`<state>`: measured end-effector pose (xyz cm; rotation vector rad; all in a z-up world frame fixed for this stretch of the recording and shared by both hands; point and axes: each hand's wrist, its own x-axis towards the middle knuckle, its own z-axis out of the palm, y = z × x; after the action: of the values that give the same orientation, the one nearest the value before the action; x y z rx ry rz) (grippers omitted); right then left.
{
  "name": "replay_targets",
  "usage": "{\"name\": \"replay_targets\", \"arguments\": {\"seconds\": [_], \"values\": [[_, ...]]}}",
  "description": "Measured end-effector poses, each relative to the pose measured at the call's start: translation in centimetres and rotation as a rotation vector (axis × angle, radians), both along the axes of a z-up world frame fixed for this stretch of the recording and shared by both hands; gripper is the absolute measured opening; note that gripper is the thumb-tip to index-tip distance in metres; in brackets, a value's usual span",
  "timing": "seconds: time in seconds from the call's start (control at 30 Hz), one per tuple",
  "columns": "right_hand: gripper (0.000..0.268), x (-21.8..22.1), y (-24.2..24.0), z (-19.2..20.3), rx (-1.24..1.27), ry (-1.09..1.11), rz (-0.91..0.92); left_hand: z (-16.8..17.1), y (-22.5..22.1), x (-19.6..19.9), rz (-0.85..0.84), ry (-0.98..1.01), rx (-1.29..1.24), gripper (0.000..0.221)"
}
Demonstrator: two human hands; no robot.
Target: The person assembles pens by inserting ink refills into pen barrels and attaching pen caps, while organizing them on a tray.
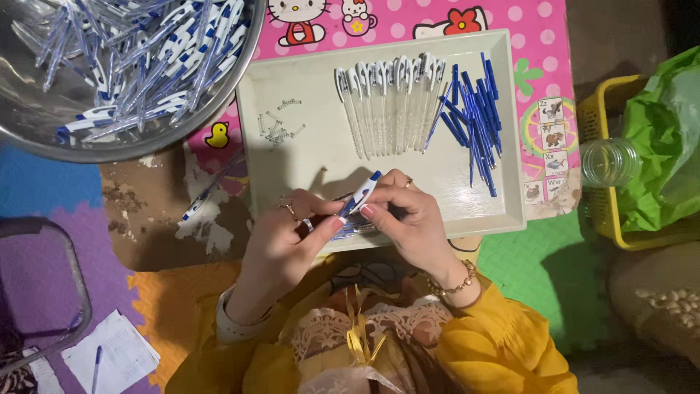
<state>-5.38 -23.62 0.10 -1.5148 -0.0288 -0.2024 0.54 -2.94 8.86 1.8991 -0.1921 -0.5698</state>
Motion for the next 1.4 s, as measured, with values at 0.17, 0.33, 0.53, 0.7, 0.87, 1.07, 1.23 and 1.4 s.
{"name": "replay_targets", "arguments": {"seconds": [0.17,0.33,0.53,0.7,0.87,1.07,1.23,1.4], "values": [[0.012,-0.2,0.9,0.6,-0.063,0.05,-0.073,-0.6,-0.6,-0.4,0.081,-0.017,-0.038,0.018],[0.013,-0.7,2.6,1.4,-0.02,0.129,-0.161,-4.2,-1.4,-1.3,0.127,-0.008,-0.029,0.02],[0.019,0.0,2.4,2.8,0.153,0.291,-0.141,-4.2,-1.5,-0.5,0.24,-0.005,-0.151,0.019],[0.032,2.0,0.9,3.3,0.404,0.357,-0.237,-6.8,-1.8,-2.0,0.275,-0.123,-0.176,0.014],[0.021,2.3,1.5,0.9,0.523,0.354,-0.245,-6.6,0.1,-1.1,0.076,0.115,-0.123,0.021],[0.02,3.5,-1.6,-0.4,0.647,0.256,-0.304,-8.0,1.8,-0.9,-0.025,0.204,-0.148,0.033],[0.021,3.7,-3.2,0.3,0.644,0.222,-0.421,-8.0,4.1,0.3,-0.055,0.295,0.126,0.051],[0.016,2.6,-0.5,0.1,0.383,0.36,-0.205,-5.2,4.7,1.3,0.0,-0.137,0.557,0.023]]}}
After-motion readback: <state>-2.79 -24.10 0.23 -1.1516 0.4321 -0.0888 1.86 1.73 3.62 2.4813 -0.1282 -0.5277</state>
